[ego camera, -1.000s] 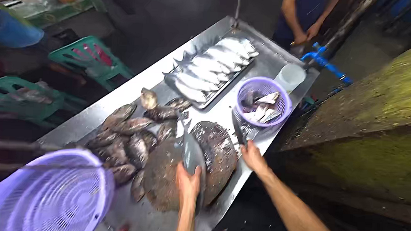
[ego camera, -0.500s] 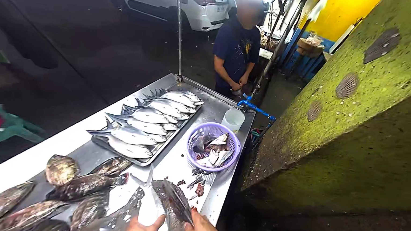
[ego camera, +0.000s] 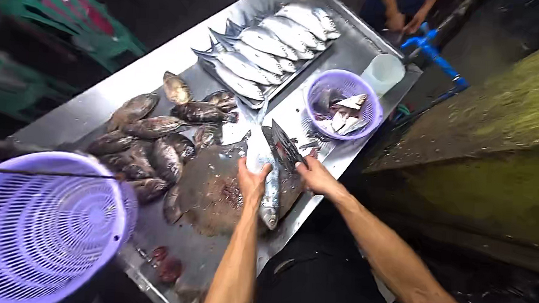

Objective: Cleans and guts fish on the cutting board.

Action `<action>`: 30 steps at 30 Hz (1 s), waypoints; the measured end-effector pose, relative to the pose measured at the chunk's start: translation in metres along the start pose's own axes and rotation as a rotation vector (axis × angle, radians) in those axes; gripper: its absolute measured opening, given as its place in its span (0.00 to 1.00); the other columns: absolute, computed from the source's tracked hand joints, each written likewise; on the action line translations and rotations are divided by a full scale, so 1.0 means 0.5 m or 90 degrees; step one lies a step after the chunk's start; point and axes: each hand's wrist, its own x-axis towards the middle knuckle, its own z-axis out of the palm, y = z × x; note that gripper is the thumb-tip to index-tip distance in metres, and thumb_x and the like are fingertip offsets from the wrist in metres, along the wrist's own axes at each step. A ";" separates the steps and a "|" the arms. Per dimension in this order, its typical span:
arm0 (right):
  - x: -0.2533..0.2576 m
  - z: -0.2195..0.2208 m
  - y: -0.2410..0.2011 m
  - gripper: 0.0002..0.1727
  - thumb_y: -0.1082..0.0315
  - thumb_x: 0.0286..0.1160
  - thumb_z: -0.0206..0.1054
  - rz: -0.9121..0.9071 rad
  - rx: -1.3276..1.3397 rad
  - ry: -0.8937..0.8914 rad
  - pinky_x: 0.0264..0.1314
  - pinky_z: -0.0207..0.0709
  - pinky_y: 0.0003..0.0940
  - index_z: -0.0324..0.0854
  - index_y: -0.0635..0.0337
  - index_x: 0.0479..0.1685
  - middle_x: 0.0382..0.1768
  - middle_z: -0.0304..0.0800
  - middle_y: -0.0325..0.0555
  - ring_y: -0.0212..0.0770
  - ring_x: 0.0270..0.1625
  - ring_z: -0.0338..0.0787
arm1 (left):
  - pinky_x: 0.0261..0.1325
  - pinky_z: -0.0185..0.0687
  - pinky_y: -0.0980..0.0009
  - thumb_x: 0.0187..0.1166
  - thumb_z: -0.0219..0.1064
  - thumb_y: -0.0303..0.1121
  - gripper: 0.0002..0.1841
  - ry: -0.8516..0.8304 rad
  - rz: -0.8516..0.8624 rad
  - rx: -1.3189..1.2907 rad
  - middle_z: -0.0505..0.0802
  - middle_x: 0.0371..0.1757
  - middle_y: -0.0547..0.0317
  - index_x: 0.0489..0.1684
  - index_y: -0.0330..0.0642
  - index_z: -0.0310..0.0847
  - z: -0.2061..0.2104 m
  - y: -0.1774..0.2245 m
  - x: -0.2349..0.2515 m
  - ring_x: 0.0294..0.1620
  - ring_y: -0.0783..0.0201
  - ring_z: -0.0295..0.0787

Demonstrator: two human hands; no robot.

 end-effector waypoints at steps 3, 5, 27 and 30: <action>0.004 0.019 -0.020 0.22 0.48 0.93 0.49 -0.010 -0.051 0.000 0.24 0.79 0.39 0.72 0.57 0.65 0.27 0.79 0.47 0.41 0.19 0.79 | 0.61 0.85 0.46 0.64 0.84 0.42 0.37 0.022 0.004 -0.005 0.92 0.52 0.42 0.72 0.38 0.73 0.004 -0.025 0.004 0.54 0.50 0.92; 0.009 0.032 -0.029 0.23 0.47 0.92 0.49 -0.012 -0.075 0.012 0.25 0.80 0.41 0.72 0.56 0.67 0.28 0.81 0.49 0.43 0.20 0.81 | 0.60 0.86 0.46 0.63 0.84 0.45 0.37 0.032 0.012 0.011 0.92 0.51 0.43 0.71 0.39 0.74 0.004 -0.029 0.004 0.52 0.50 0.92; -0.090 0.061 0.039 0.27 0.50 0.92 0.51 0.005 -0.132 -0.061 0.56 0.82 0.65 0.76 0.67 0.68 0.52 0.89 0.68 0.63 0.52 0.92 | 0.70 0.77 0.35 0.65 0.82 0.44 0.45 0.049 -0.039 0.116 0.87 0.64 0.25 0.82 0.32 0.66 0.015 0.001 -0.012 0.67 0.31 0.85; -0.028 0.089 0.052 0.28 0.48 0.91 0.50 -0.001 -0.112 -0.014 0.57 0.83 0.64 0.76 0.66 0.67 0.52 0.89 0.66 0.62 0.53 0.92 | 0.67 0.79 0.36 0.64 0.82 0.44 0.43 0.051 -0.048 0.118 0.89 0.61 0.28 0.80 0.32 0.67 0.026 0.001 0.002 0.64 0.34 0.87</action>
